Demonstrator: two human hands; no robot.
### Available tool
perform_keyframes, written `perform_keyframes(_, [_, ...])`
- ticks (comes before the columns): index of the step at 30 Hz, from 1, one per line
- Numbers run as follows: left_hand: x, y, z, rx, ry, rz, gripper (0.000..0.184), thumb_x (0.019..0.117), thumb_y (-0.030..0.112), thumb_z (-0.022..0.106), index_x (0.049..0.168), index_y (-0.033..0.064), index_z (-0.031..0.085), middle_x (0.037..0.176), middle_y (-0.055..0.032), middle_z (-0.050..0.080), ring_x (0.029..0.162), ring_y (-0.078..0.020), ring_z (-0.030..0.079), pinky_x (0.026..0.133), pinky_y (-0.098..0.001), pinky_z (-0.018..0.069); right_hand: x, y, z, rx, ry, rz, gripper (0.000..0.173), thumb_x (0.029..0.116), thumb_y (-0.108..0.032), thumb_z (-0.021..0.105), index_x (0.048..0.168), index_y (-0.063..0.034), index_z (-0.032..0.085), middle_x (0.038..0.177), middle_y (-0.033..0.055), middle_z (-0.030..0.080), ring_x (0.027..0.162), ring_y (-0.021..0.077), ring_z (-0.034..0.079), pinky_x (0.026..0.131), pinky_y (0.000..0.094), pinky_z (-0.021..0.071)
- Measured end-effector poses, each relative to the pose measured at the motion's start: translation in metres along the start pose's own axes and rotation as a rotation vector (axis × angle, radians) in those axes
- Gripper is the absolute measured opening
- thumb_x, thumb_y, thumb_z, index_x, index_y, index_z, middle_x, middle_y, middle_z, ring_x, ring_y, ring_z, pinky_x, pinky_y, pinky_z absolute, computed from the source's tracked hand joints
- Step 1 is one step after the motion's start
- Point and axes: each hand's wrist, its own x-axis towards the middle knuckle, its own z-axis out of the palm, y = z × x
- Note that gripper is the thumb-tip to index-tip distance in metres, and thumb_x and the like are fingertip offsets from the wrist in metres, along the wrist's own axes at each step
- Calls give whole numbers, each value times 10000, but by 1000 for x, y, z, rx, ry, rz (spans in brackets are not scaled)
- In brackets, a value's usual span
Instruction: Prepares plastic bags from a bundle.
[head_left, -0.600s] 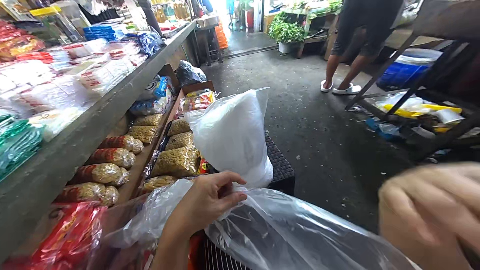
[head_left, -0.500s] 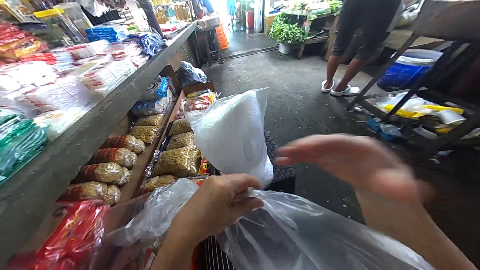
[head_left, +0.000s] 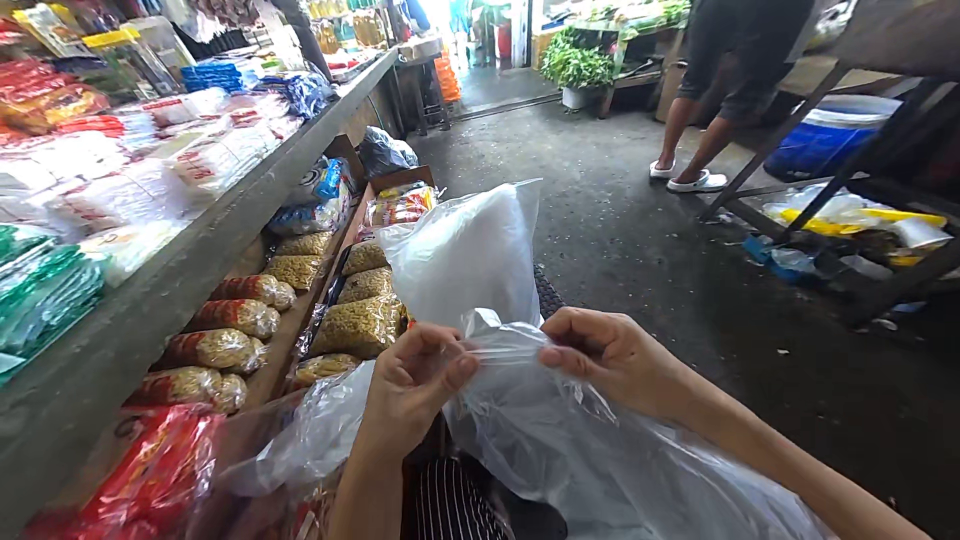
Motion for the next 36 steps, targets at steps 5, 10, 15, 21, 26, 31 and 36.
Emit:
perform_keyframes(5, [0, -1, 12, -63, 100, -24, 83, 949, 136, 706, 1028, 160, 713, 862, 105, 718, 690, 45, 633, 622, -125, 535, -2, 13, 4, 59, -3, -1, 197, 986, -222, 674, 1007, -27, 656, 808, -99, 616, 735, -104, 544, 675, 81, 465])
perform_keyframes(10, [-3, -11, 7, -30, 54, -1, 99, 929, 145, 736, 1006, 192, 695, 918, 119, 710, 801, 41, 656, 728, -142, 560, 5, 17, -7, 531, -96, -17, 86, 963, -229, 711, 976, -148, 687, 1115, -52, 692, 1008, 15, 644, 842, 175, 542])
perform_keyframes(15, [-3, -19, 9, -142, 148, -12, 141, 927, 107, 730, 1065, 135, 741, 973, 42, 757, 835, -26, 705, 766, -203, 597, 5, 23, -6, 527, -122, -30, 128, 994, -277, 671, 955, -157, 688, 1042, -76, 689, 960, -8, 634, 816, 165, 526])
perform_keyframes(21, [-2, -19, 20, -182, 235, -20, 58, 959, 229, 698, 966, 173, 713, 848, 101, 709, 747, 36, 658, 705, -146, 559, 1, 27, 1, 136, 55, 71, 134, 1010, -197, 629, 959, -75, 657, 783, -143, 617, 701, -109, 546, 648, 82, 461])
perform_keyframes(26, [-6, -22, 15, -248, 125, -53, 86, 913, 213, 754, 988, 191, 718, 892, 84, 724, 765, 32, 664, 699, -139, 556, 5, 32, -4, -49, 213, -79, 243, 1029, -221, 614, 984, -8, 723, 953, -45, 690, 918, -53, 630, 850, 138, 539])
perform_keyframes(31, [-8, -26, 12, -155, -1, -166, 85, 957, 291, 701, 993, 230, 747, 770, 168, 678, 600, 117, 544, 545, -71, 444, 9, 28, 0, 237, 256, -64, 231, 1081, -243, 506, 1066, -113, 697, 1065, -68, 732, 1002, 11, 674, 902, 210, 557])
perform_keyframes(36, [-15, -49, -17, -183, -337, -86, 187, 1022, 353, 602, 962, 252, 748, 867, 187, 701, 783, 117, 619, 704, -88, 502, 6, 13, -3, 413, 110, 41, 209, 1093, -297, 475, 984, -190, 618, 681, -158, 585, 614, -61, 570, 613, 122, 502])
